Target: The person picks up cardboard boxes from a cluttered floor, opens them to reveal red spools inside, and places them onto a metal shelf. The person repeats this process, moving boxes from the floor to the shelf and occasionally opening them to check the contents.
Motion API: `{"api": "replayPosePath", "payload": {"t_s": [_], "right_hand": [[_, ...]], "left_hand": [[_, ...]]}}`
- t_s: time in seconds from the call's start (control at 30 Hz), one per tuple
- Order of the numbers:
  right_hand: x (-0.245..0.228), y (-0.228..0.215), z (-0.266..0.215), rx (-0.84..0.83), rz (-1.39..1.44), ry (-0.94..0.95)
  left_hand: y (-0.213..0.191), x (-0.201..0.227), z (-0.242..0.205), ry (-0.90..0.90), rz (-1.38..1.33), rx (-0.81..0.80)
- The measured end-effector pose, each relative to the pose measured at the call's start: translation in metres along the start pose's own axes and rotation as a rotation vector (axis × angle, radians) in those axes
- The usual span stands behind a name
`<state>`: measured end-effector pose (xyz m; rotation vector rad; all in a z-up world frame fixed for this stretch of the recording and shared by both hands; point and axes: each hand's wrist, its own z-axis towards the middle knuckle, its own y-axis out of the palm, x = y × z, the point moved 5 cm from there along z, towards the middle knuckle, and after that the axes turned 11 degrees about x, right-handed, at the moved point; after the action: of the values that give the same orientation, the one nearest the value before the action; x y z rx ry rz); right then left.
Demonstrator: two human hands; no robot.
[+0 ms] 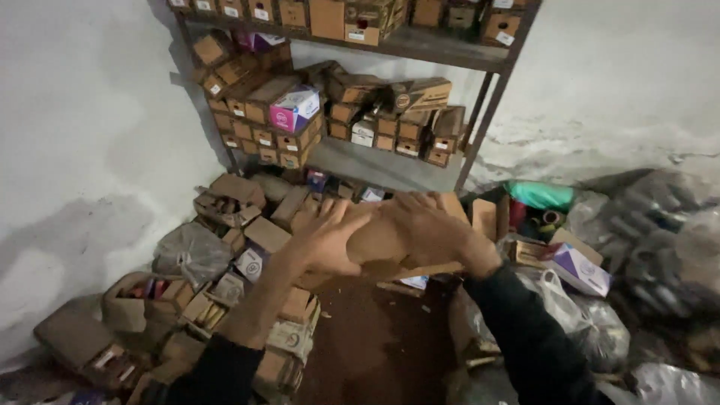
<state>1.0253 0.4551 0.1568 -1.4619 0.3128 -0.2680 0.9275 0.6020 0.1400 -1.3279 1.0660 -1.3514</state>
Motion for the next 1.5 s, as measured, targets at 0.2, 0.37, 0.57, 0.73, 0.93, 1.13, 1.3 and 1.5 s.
{"api": "replayPosePath", "payload": {"t_s": [0.2, 0.37, 0.57, 0.73, 0.93, 1.13, 1.3, 1.5], "right_hand": [[0.078, 0.006, 0.079, 0.002, -0.114, 0.009], [0.141, 0.023, 0.146, 0.001, -0.153, 0.007], [0.193, 0.034, 0.233, 0.075, -0.287, 0.036], [0.218, 0.007, 0.296, 0.014, -0.102, 0.137], [0.266, -0.018, 0.355, 0.125, -0.062, 0.106], [0.308, -0.063, 0.393, 0.122, -0.112, 0.128], [0.338, -0.104, 0.417, 0.171, -0.068, 0.065], [0.387, -0.110, 0.447, 0.356, -0.120, 0.132]], "left_hand": [[-0.007, -0.042, 0.088, 0.051, -0.005, 0.136], [-0.015, -0.078, 0.155, 0.019, -0.062, 0.041], [-0.011, -0.156, 0.261, 0.018, 0.044, -0.015], [-0.054, -0.199, 0.317, 0.128, 0.069, 0.031], [-0.095, -0.227, 0.378, 0.144, 0.063, 0.051], [-0.126, -0.227, 0.431, 0.146, 0.013, 0.123], [-0.151, -0.224, 0.475, 0.082, 0.006, 0.234], [-0.130, -0.240, 0.546, -0.046, -0.205, 0.424]]}}
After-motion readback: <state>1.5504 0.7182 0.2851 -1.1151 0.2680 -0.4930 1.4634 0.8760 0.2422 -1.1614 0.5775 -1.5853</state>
